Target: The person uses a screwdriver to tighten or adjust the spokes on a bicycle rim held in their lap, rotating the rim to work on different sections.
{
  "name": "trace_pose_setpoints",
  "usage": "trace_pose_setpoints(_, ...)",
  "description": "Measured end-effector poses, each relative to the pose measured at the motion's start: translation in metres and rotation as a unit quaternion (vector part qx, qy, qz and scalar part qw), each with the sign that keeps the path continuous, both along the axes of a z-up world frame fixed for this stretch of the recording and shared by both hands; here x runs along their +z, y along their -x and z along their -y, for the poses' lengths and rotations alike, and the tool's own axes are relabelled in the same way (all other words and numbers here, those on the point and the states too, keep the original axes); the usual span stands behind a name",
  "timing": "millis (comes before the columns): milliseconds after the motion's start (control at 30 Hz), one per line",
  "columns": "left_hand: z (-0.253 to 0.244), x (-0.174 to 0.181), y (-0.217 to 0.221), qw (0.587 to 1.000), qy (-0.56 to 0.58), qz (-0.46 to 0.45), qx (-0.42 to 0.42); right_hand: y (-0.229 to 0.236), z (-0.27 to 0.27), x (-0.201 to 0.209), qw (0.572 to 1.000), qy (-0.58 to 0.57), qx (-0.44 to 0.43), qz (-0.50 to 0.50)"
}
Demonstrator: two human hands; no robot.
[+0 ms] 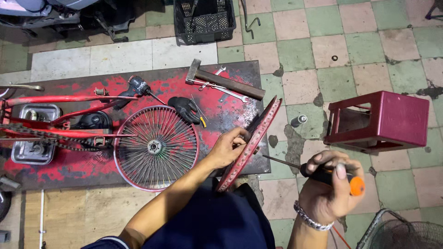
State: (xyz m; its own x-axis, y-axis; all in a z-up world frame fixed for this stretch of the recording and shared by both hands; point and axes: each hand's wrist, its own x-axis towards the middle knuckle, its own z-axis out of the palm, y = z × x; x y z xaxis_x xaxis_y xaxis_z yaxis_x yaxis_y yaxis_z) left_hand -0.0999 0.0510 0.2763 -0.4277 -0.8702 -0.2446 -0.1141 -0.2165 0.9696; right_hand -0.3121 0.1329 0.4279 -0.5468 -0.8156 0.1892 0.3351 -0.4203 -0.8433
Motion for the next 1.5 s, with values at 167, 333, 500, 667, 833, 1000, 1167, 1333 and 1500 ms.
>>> trace_pose_setpoints(167, 0.005, -0.005, -0.017, 0.986, 0.114, -0.102, -0.072, -0.021, -0.009, 0.008, 1.0, 0.019, -0.011, 0.022)
trace_pose_setpoints(333, 0.01, -0.009, -0.026, 0.971, 0.152, -0.097, -0.157, -0.031, -0.019, 0.005, 0.998, 0.047, -0.026, 0.022)
trace_pose_setpoints(500, 0.013, -0.019, -0.029, 0.95, 0.172, -0.124, -0.23, -0.033, -0.024, -0.002, 0.997, 0.065, 0.003, 0.046)
trace_pose_setpoints(667, 0.014, -0.027, -0.019, 0.969, 0.079, -0.111, -0.205, -0.037, -0.018, -0.007, 0.999, 0.036, -0.007, 0.024)
trace_pose_setpoints(833, 0.022, -0.025, -0.014, 0.972, 0.109, -0.123, -0.165, -0.036, 0.002, -0.003, 0.997, 0.062, 0.009, 0.046)
trace_pose_setpoints(1000, 0.029, -0.032, -0.012, 0.978, 0.109, -0.119, -0.132, -0.04, 0.019, 0.0, 0.997, 0.058, 0.022, 0.036)
trace_pose_setpoints(1167, 0.033, -0.033, -0.01, 0.978, 0.107, -0.124, -0.127, -0.041, 0.033, 0.003, 0.998, 0.055, 0.023, 0.019)
trace_pose_setpoints(1333, 0.035, -0.031, -0.01, 0.979, 0.116, -0.116, -0.117, -0.045, 0.038, 0.006, 0.999, 0.049, 0.02, -0.006)
trace_pose_setpoints(1500, 0.036, -0.028, -0.011, 0.981, 0.096, -0.12, -0.116, -0.045, 0.042, 0.009, 0.998, 0.058, 0.03, 0.015)
